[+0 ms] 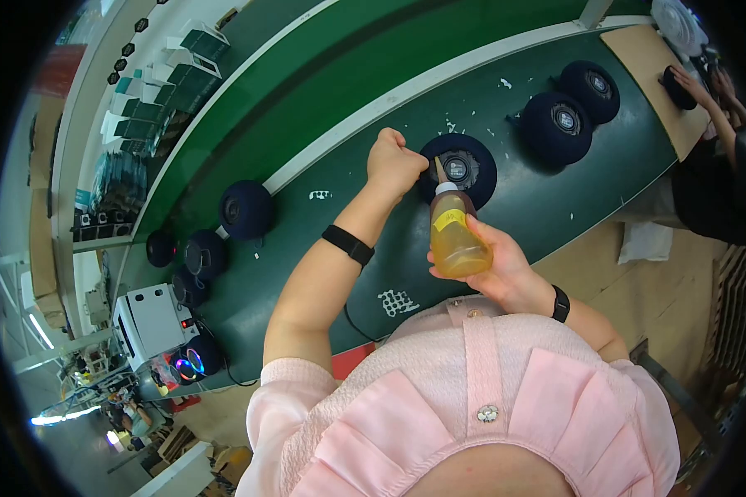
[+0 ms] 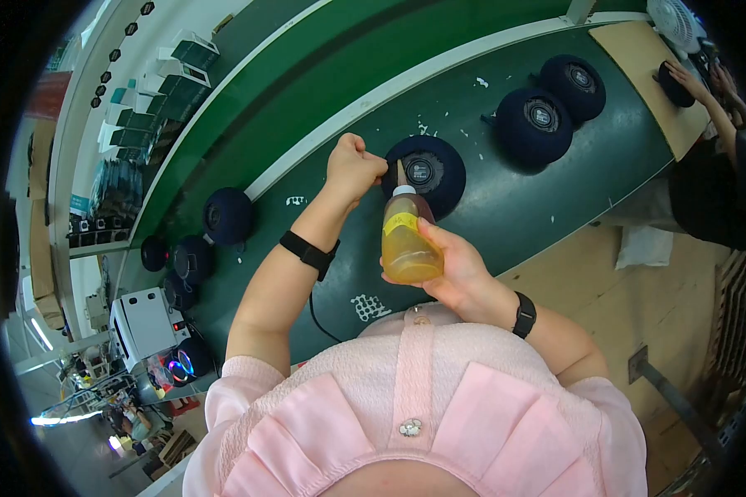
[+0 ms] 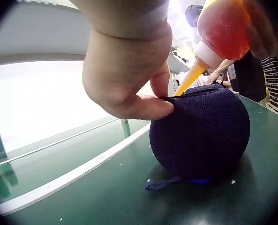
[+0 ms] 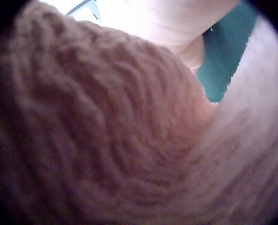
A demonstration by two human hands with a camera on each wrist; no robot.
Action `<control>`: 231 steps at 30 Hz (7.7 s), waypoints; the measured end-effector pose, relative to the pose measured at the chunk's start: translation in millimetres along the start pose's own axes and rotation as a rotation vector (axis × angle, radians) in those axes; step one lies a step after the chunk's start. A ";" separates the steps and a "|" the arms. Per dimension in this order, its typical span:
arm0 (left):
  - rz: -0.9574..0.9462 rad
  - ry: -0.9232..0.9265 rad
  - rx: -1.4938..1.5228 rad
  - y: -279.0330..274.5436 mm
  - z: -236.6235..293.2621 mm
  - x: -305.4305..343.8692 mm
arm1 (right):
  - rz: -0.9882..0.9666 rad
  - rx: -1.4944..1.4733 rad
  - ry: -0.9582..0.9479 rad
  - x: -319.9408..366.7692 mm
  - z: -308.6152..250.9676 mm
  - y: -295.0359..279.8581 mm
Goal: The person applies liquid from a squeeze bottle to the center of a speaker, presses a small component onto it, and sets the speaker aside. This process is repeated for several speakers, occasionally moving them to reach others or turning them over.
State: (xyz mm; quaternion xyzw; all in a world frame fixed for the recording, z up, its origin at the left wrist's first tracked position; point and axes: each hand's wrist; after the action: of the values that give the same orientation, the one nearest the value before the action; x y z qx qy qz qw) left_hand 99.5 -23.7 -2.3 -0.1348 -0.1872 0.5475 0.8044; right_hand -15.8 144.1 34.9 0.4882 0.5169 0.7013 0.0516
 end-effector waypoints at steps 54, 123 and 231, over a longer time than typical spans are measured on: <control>0.057 -0.302 0.584 -2.3 -56.3 79.1 | 0.362 0.883 -0.959 26.7 -14.8 -56.5; 0.006 0.112 -0.521 -212.2 -91.2 103.5 | -0.138 0.827 -0.435 -89.4 84.5 24.3; -0.284 0.694 -0.537 -142.3 -59.4 77.2 | 0.044 0.250 0.143 -54.6 110.7 40.6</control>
State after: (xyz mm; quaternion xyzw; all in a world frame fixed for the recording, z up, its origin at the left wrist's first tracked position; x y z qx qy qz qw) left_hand 269.8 -4.4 16.5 -0.4868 -0.0585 0.2866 0.8231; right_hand 111.7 168.6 30.7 0.4507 0.5919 0.6653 -0.0619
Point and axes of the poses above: each hand's wrist, its own x-axis away from the middle knuckle, its own y-axis out of the palm, z = x × y, and after that the axes turned 13 degrees about y, right-handed
